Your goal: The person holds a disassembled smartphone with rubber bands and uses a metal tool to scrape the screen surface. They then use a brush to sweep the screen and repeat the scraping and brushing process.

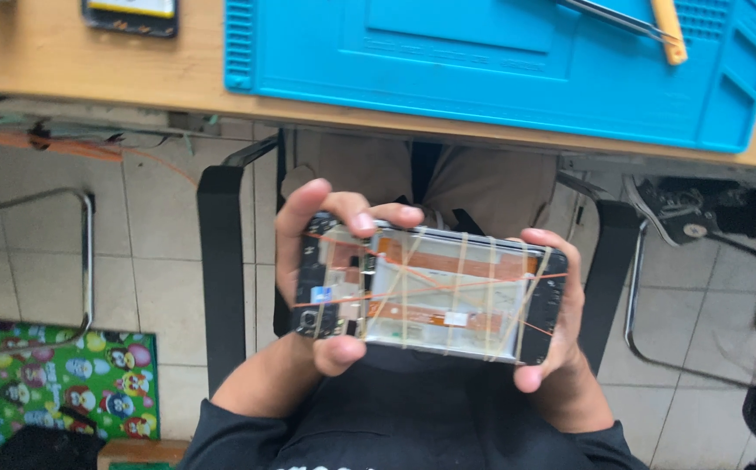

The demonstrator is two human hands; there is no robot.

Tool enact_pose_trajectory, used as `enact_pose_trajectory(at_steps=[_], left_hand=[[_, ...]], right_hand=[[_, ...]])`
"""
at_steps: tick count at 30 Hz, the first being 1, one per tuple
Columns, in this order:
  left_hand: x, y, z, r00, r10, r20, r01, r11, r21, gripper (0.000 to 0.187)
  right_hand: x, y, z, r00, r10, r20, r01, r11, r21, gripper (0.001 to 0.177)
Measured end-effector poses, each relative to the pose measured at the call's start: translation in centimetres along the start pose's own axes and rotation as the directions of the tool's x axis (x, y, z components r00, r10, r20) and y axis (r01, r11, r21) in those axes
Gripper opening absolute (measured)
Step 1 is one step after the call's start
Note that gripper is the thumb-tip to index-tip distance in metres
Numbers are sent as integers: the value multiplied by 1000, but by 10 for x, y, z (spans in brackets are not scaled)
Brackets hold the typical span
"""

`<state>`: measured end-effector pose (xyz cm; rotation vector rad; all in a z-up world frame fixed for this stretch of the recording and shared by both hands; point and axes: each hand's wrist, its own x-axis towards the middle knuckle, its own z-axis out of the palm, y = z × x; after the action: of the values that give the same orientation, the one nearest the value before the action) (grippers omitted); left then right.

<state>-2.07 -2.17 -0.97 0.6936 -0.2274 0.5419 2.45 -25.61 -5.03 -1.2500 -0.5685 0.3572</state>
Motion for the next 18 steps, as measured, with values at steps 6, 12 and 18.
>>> enact_pose_trajectory(at_steps=[6, 12, 18], left_hand=[[-1, 2, 5, 1000, -11, 8, 11, 999, 34, 88], [6, 6, 13, 993, -87, -79, 98, 985, 144, 65], [10, 6, 30, 967, -220, -132, 256, 856, 450, 66]], right_hand=[[15, 10, 16, 983, -172, -61, 162, 976, -147, 116], [29, 16, 27, 914, -381, -142, 306, 875, -375, 113], [61, 2, 29, 737, -674, -52, 576, 667, -472, 47]])
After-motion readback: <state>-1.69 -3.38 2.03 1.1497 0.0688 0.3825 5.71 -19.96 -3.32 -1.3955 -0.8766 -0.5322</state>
